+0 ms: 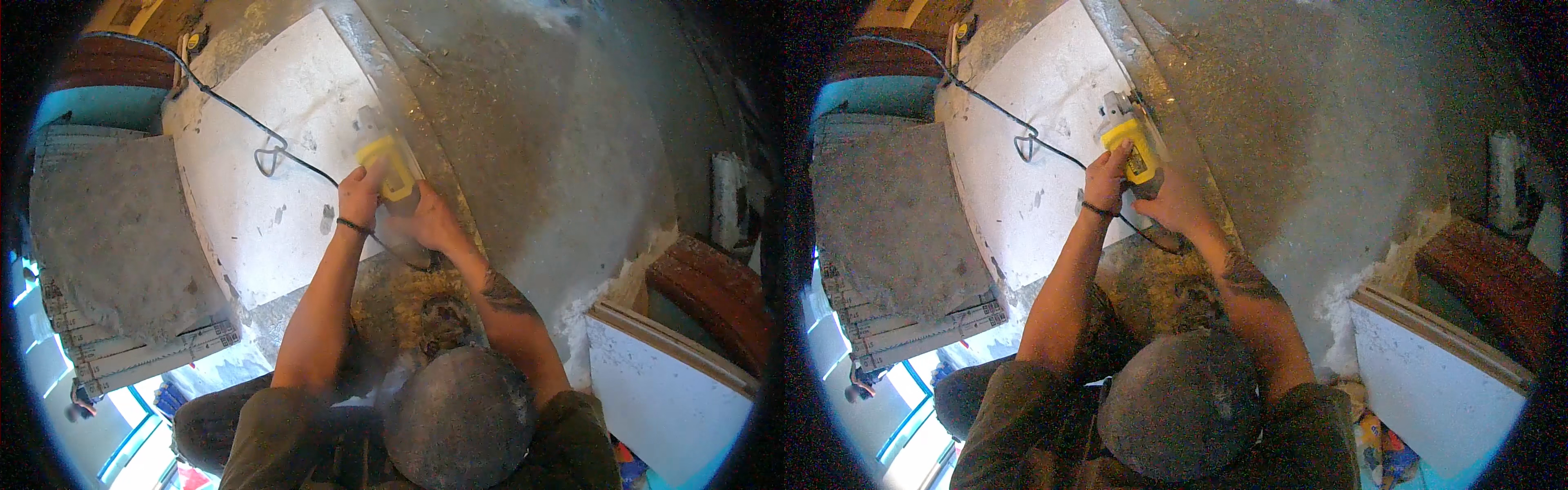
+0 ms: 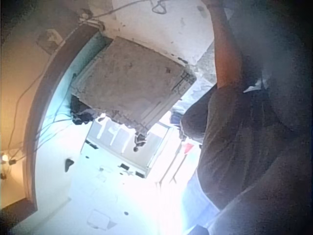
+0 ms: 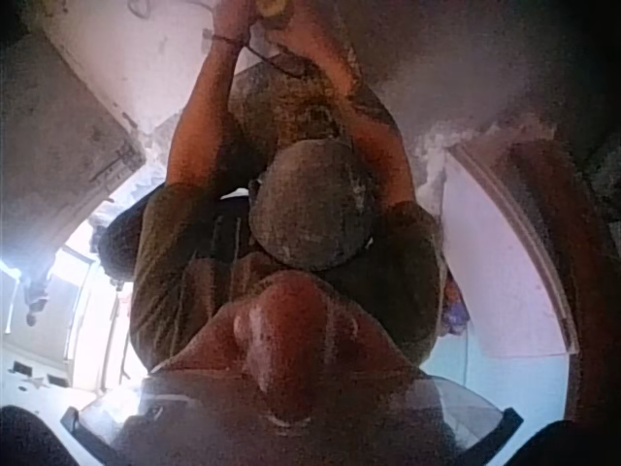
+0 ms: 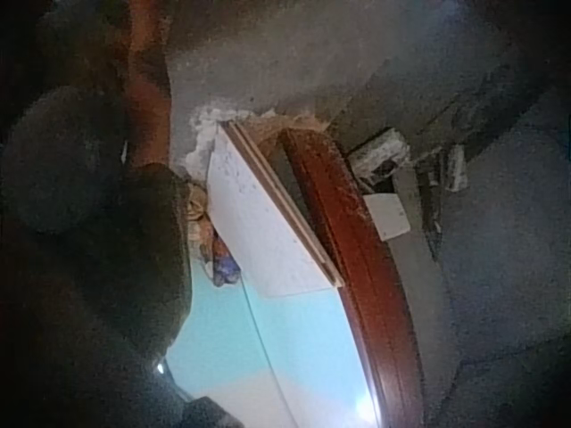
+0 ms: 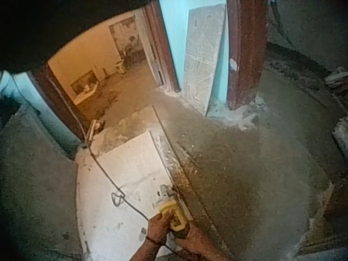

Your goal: The person puts on safety glasses and uses an angle grinder to cut a tile on the floor, then picks up the tile pieces to inspect the cut.

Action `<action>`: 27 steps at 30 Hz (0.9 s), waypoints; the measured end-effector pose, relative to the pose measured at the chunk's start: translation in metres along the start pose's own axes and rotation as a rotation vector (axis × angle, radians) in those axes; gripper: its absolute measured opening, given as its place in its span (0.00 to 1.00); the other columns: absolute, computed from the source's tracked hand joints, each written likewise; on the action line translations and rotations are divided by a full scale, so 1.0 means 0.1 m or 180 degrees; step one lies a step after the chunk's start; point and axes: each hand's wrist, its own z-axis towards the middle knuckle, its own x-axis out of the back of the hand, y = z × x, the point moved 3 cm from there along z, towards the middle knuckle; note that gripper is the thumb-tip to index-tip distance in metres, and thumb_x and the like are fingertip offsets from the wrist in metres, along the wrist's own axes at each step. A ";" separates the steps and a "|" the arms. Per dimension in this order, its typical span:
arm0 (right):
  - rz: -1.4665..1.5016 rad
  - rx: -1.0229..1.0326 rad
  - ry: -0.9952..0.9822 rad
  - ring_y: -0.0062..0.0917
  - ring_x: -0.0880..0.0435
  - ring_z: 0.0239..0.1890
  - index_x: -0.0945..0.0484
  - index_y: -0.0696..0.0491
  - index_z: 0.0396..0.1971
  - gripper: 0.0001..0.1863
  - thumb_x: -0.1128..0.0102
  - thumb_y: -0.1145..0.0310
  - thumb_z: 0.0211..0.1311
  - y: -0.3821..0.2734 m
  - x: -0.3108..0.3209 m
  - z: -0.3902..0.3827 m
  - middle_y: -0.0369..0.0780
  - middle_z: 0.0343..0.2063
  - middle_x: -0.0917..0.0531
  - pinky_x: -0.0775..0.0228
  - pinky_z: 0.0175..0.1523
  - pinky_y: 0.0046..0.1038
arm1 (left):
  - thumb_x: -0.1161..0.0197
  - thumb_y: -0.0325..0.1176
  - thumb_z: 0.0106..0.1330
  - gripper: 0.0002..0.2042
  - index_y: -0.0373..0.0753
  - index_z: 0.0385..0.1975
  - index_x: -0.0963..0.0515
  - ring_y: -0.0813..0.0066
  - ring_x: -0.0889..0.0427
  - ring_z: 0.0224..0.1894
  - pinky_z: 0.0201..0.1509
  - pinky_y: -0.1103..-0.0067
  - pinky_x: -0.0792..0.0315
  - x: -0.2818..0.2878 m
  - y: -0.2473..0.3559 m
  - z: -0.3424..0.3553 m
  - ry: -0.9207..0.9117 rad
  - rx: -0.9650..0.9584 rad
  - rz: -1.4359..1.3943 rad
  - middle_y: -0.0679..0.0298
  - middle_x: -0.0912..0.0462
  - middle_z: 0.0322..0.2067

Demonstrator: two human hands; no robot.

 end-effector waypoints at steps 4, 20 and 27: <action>-0.0310 0.0047 0.0292 0.38 0.15 0.56 0.25 0.57 0.59 0.40 0.20 0.56 0.46 0.08 0.01 0.01 0.48 0.51 0.15 0.24 0.60 0.37 | 0.29 0.45 0.68 0.16 0.35 0.34 0.18 0.83 0.20 0.27 0.29 0.82 0.28 -0.02 0.02 -0.01 -0.0031 0.0145 0.0070 0.66 0.15 0.30; -0.0313 0.0037 0.0326 0.38 0.16 0.57 0.26 0.58 0.60 0.41 0.20 0.56 0.45 0.10 -0.05 0.07 0.49 0.52 0.15 0.24 0.60 0.37 | 0.29 0.48 0.67 0.18 0.37 0.30 0.18 0.84 0.26 0.22 0.24 0.83 0.34 0.09 -0.10 0.14 0.0043 0.0088 0.0110 0.69 0.19 0.24; -0.0248 0.0123 0.0322 0.38 0.15 0.56 0.27 0.58 0.61 0.41 0.21 0.56 0.47 0.16 -0.02 -0.01 0.49 0.52 0.15 0.24 0.60 0.36 | 0.30 0.46 0.68 0.17 0.35 0.33 0.17 0.86 0.29 0.20 0.23 0.83 0.36 -0.03 -0.05 -0.04 0.0035 0.0037 0.0027 0.71 0.21 0.22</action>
